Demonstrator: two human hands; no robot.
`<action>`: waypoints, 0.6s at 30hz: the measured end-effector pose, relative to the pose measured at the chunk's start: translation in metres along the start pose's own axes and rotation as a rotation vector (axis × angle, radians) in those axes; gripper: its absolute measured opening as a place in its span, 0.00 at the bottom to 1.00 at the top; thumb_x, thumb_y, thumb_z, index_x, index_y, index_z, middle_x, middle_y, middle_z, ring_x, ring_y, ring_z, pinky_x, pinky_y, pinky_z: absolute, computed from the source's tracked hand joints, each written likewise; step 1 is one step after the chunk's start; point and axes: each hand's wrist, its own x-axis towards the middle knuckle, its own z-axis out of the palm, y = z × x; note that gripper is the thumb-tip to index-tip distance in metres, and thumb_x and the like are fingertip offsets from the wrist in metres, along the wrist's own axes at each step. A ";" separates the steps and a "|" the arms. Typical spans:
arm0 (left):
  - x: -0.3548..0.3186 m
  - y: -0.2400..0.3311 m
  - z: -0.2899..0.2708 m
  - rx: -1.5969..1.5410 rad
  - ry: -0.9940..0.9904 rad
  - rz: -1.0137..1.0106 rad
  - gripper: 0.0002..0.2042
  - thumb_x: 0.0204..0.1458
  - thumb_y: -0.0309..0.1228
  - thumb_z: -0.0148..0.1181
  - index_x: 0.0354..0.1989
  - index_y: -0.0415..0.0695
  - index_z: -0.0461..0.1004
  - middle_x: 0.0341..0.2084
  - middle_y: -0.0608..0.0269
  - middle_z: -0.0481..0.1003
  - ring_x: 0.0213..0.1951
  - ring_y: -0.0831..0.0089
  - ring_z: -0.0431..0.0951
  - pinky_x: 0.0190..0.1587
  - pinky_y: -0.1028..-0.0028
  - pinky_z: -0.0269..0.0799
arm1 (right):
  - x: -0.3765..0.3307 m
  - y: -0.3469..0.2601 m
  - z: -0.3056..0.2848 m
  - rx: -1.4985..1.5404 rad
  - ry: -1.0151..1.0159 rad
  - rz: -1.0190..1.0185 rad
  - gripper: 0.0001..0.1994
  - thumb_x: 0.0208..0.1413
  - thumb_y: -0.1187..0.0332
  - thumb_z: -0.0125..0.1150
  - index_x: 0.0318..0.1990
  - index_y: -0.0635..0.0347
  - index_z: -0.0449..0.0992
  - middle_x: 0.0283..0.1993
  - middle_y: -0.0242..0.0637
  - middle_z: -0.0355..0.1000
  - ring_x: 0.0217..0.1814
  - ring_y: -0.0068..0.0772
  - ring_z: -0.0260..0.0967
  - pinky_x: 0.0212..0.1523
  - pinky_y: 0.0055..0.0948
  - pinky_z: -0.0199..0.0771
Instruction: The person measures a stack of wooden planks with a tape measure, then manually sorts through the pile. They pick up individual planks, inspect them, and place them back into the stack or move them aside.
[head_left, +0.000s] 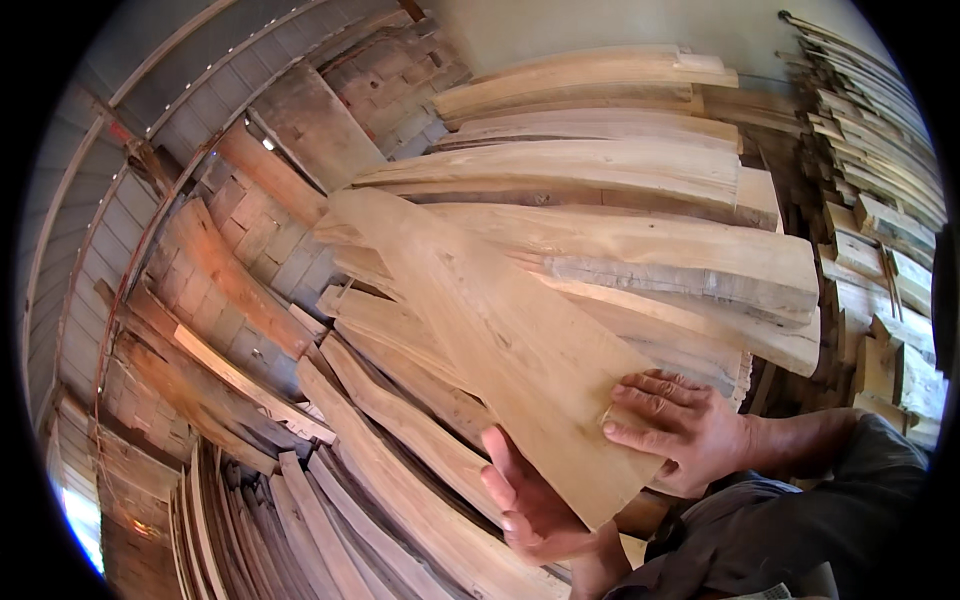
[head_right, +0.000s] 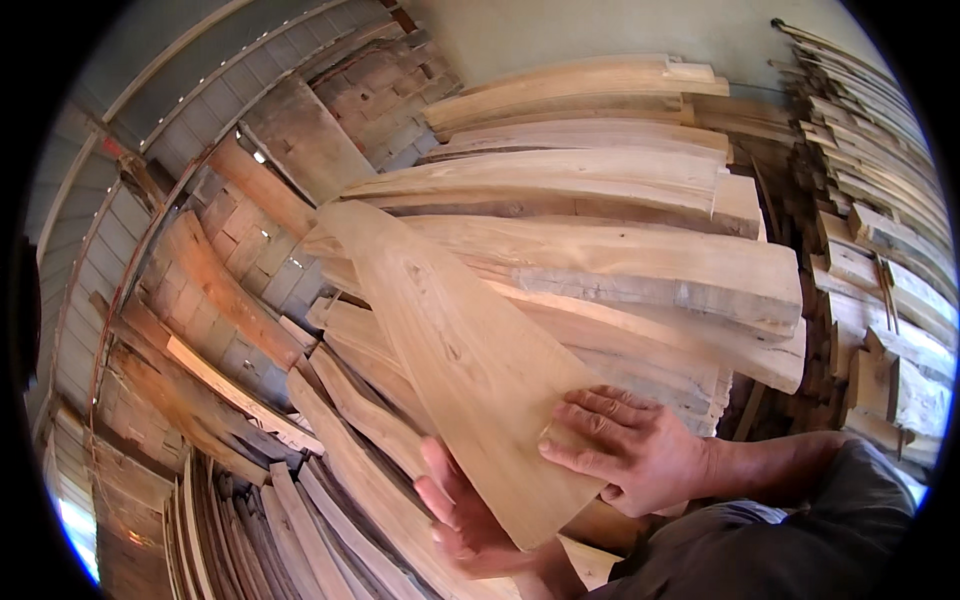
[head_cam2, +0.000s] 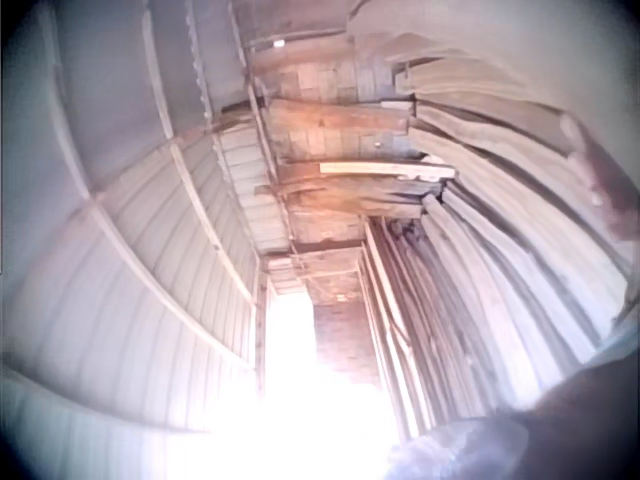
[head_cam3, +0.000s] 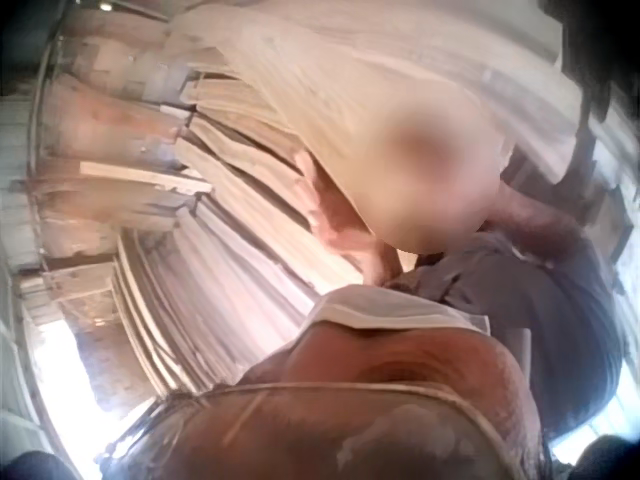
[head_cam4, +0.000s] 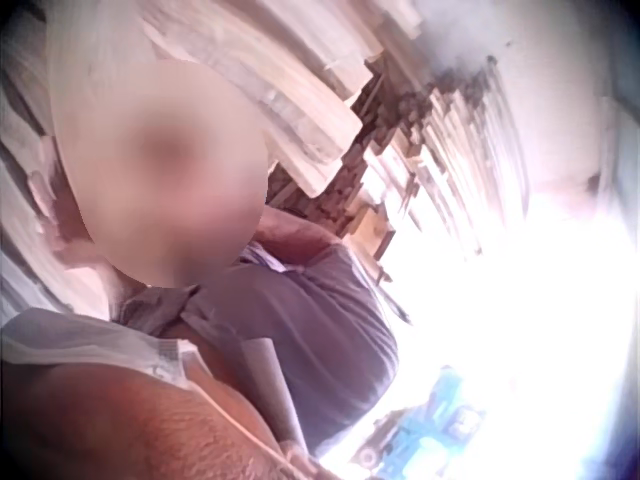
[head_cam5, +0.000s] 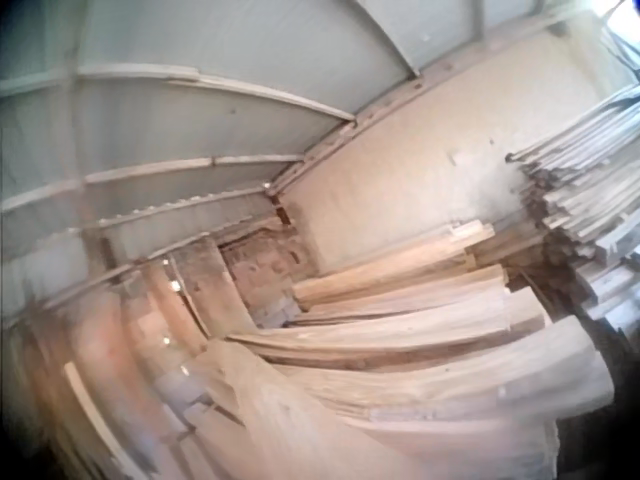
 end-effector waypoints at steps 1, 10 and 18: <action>0.011 0.000 0.006 0.003 -0.085 -0.035 0.26 0.56 0.44 0.42 0.63 0.52 0.64 0.67 0.50 0.54 0.66 0.52 0.56 0.64 0.51 0.56 | 0.004 0.000 -0.006 0.004 0.028 0.017 0.36 0.27 0.71 0.62 0.56 0.55 0.72 0.58 0.52 0.67 0.60 0.53 0.67 0.61 0.48 0.67; 0.055 -0.095 0.128 0.499 -0.243 0.165 0.25 0.58 0.32 0.51 0.63 0.32 0.59 0.57 0.50 0.65 0.60 0.59 0.62 0.62 0.62 0.57 | -0.026 0.062 -0.032 0.290 0.407 0.444 0.28 0.35 0.75 0.67 0.50 0.63 0.72 0.45 0.43 0.74 0.49 0.36 0.72 0.50 0.33 0.72; 0.032 -0.309 0.149 1.003 -0.539 0.207 0.28 0.55 0.33 0.56 0.63 0.38 0.58 0.63 0.43 0.57 0.66 0.44 0.51 0.66 0.46 0.42 | -0.102 0.159 -0.043 0.418 1.103 0.841 0.37 0.46 0.80 0.54 0.69 0.61 0.54 0.72 0.46 0.52 0.76 0.39 0.43 0.73 0.39 0.37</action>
